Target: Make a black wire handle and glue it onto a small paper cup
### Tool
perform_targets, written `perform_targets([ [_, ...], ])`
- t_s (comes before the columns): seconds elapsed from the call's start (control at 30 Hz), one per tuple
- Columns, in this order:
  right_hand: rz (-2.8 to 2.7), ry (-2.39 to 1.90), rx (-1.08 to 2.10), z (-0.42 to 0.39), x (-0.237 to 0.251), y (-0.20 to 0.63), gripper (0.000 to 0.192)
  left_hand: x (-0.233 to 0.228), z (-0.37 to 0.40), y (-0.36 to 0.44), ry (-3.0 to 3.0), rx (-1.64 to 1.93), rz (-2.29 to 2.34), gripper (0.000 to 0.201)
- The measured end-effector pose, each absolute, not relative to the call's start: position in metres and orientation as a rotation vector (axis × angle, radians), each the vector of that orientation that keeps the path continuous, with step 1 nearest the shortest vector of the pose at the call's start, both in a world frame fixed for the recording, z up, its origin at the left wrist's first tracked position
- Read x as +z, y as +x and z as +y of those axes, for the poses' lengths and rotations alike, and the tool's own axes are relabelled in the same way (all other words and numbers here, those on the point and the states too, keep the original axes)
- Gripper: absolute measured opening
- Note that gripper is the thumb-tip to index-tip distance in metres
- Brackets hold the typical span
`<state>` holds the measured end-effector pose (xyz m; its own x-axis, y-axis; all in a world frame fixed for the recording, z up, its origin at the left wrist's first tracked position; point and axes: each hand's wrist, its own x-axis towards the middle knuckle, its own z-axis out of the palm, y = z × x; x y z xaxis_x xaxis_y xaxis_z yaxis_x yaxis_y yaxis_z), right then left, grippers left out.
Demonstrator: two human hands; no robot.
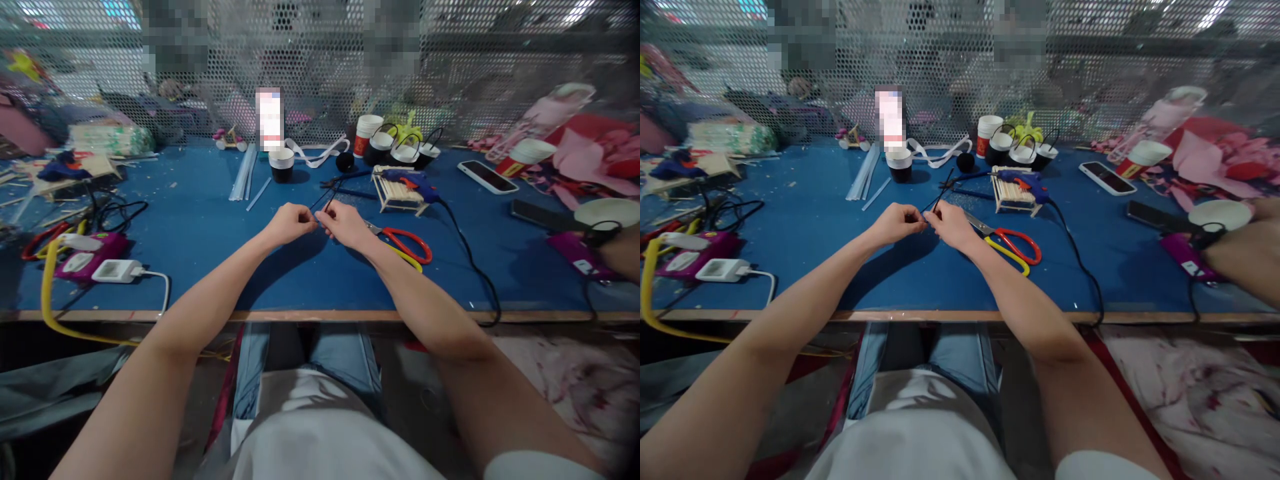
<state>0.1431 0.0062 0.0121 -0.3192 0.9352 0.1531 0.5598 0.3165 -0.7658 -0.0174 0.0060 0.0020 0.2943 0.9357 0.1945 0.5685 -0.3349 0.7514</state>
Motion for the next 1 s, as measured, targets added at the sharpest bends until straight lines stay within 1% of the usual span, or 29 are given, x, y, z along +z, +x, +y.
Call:
perform_targets([
  [0.13,-1.950,-1.300,0.866,0.0056,0.0128,0.1436,0.021,0.0017,0.0045,-0.0157,1.928,0.871,1.271,0.019],
  [0.23,-1.930,-1.133,0.989,0.0070,0.0114,0.1460,0.016,0.0036,0.0023,-0.0167,1.841,0.882,1.204,0.022],
  [0.3,-1.940,-1.042,1.018,0.0084,0.0098,0.1479,0.012,0.0055,0.0009,-0.0174,1.803,0.880,1.172,0.022],
  [0.63,-1.934,-1.228,0.836,0.0064,0.0129,0.1467,0.016,0.0111,-0.0001,-0.0164,1.773,0.875,1.134,0.018],
  [1.0,-1.871,-1.235,0.854,0.0054,0.0146,0.1466,0.018,0.0105,-0.0026,-0.0129,1.782,0.896,1.148,0.018],
])
